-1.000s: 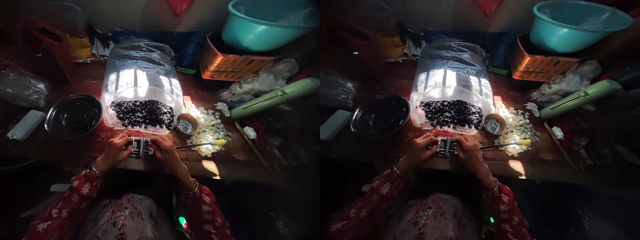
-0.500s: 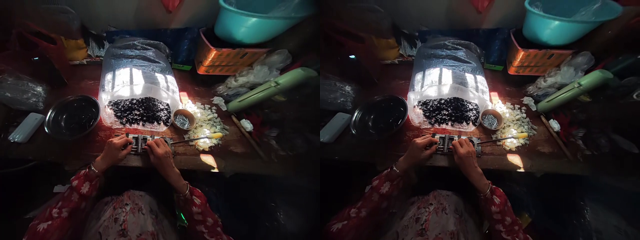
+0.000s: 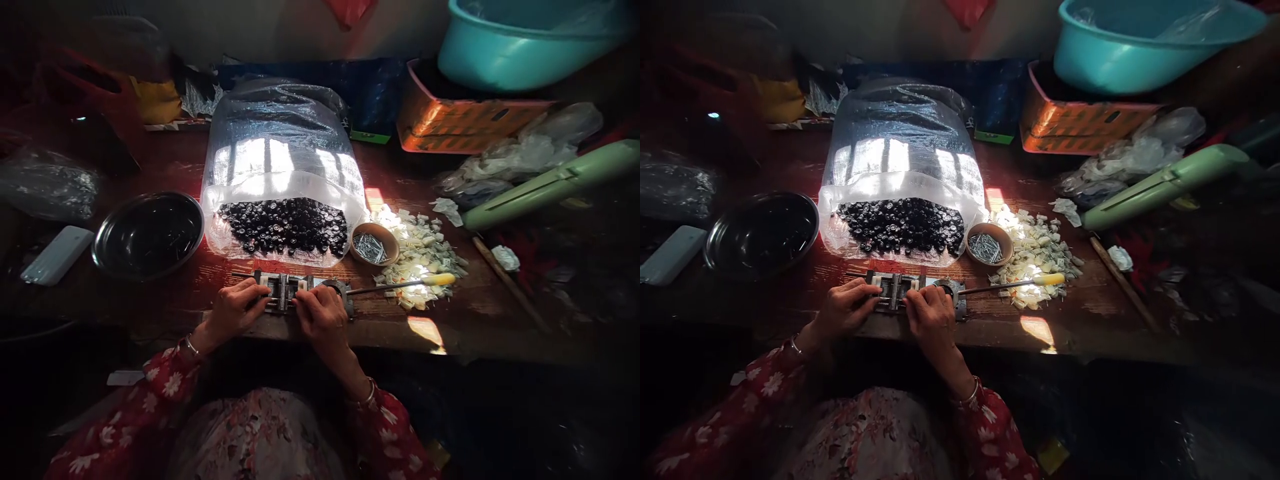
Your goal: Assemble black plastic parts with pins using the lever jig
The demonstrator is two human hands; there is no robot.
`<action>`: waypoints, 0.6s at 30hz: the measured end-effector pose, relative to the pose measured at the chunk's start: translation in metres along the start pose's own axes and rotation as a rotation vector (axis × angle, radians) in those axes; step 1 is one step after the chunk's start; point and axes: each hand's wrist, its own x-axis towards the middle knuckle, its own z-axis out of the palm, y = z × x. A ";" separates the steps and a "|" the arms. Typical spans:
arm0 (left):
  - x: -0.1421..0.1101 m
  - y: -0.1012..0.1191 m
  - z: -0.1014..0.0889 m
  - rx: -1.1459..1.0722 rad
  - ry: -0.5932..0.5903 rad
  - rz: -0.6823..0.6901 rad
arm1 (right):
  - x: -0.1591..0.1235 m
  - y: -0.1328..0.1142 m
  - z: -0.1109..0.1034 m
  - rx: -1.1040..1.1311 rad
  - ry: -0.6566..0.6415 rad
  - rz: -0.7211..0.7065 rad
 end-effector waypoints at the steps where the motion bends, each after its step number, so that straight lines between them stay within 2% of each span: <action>1: 0.000 0.001 0.001 -0.031 0.013 -0.010 | -0.001 0.000 0.001 0.006 0.014 -0.002; 4: -0.002 0.004 0.004 -0.027 0.031 -0.033 | -0.002 0.002 0.001 0.041 0.032 -0.011; 10: -0.005 0.013 0.008 0.243 0.040 0.001 | -0.003 0.003 0.002 0.091 0.055 -0.002; 14: -0.003 0.018 0.009 0.436 0.022 0.052 | -0.004 0.002 0.005 0.046 0.081 -0.004; 18: 0.000 0.019 0.012 0.456 -0.029 0.011 | -0.002 -0.003 0.008 -0.048 0.056 0.012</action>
